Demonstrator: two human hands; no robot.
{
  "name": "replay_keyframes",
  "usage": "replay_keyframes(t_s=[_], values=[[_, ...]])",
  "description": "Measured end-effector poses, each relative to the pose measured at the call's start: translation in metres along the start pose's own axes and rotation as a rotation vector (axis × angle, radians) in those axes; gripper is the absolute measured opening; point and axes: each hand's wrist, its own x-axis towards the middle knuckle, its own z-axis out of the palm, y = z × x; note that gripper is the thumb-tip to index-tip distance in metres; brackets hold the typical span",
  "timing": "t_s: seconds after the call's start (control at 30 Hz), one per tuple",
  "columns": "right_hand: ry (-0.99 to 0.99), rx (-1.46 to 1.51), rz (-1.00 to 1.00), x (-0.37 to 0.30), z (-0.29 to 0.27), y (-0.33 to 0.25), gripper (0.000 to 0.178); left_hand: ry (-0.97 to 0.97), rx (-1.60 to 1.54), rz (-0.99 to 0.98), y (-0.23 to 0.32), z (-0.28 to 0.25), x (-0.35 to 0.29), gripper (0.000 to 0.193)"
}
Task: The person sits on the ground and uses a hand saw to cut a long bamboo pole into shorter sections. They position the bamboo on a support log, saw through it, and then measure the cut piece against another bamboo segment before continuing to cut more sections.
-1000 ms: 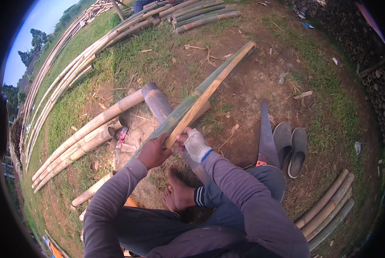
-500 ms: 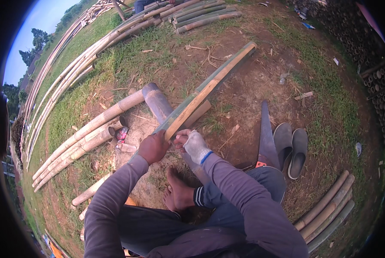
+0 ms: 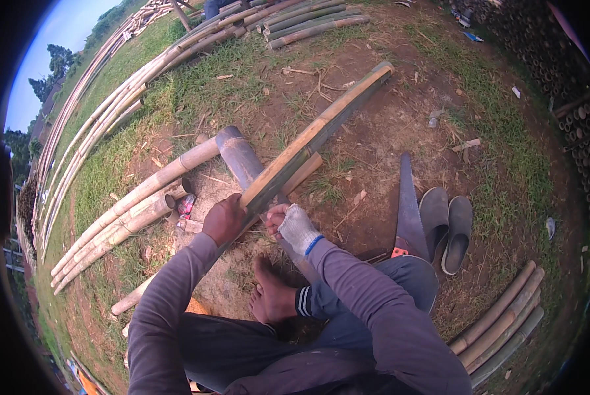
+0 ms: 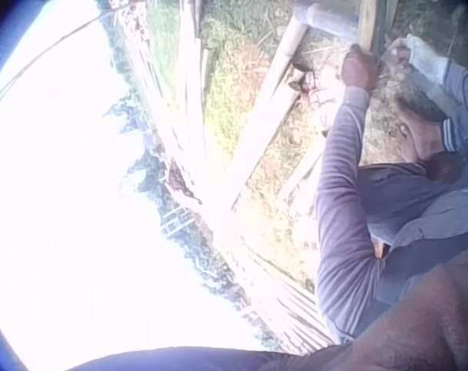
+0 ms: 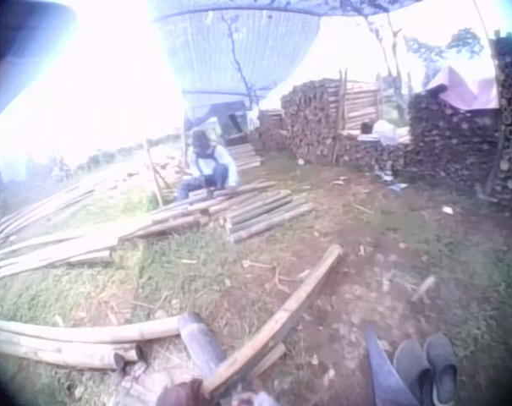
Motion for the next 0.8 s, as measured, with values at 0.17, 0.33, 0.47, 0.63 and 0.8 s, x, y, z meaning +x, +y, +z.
replay_keyframes(t_s=[0.17, 0.33, 0.47, 0.63, 0.8], values=[[-0.004, -0.050, 0.002, -0.001, 0.001, 0.000, 0.026, 0.050, -0.083, 0.036, 0.002, 0.004, -0.003, 0.051], [-0.020, -0.056, -0.006, 0.000, -0.003, 0.004, 0.026, 0.108, -0.143, 0.024, 0.021, -0.004, -0.005, 0.051], [-0.028, -0.082, -0.014, 0.001, -0.004, 0.005, 0.027, 0.149, -0.168, 0.054, 0.023, 0.000, -0.005, 0.046], [-0.025, -0.094, -0.023, 0.000, -0.004, 0.004, 0.028, 0.215, -0.187, 0.102, 0.028, 0.001, -0.008, 0.044], [-0.014, -0.088, -0.022, 0.002, -0.005, 0.005, 0.026, 0.235, -0.214, 0.122, 0.028, 0.002, -0.004, 0.043]])
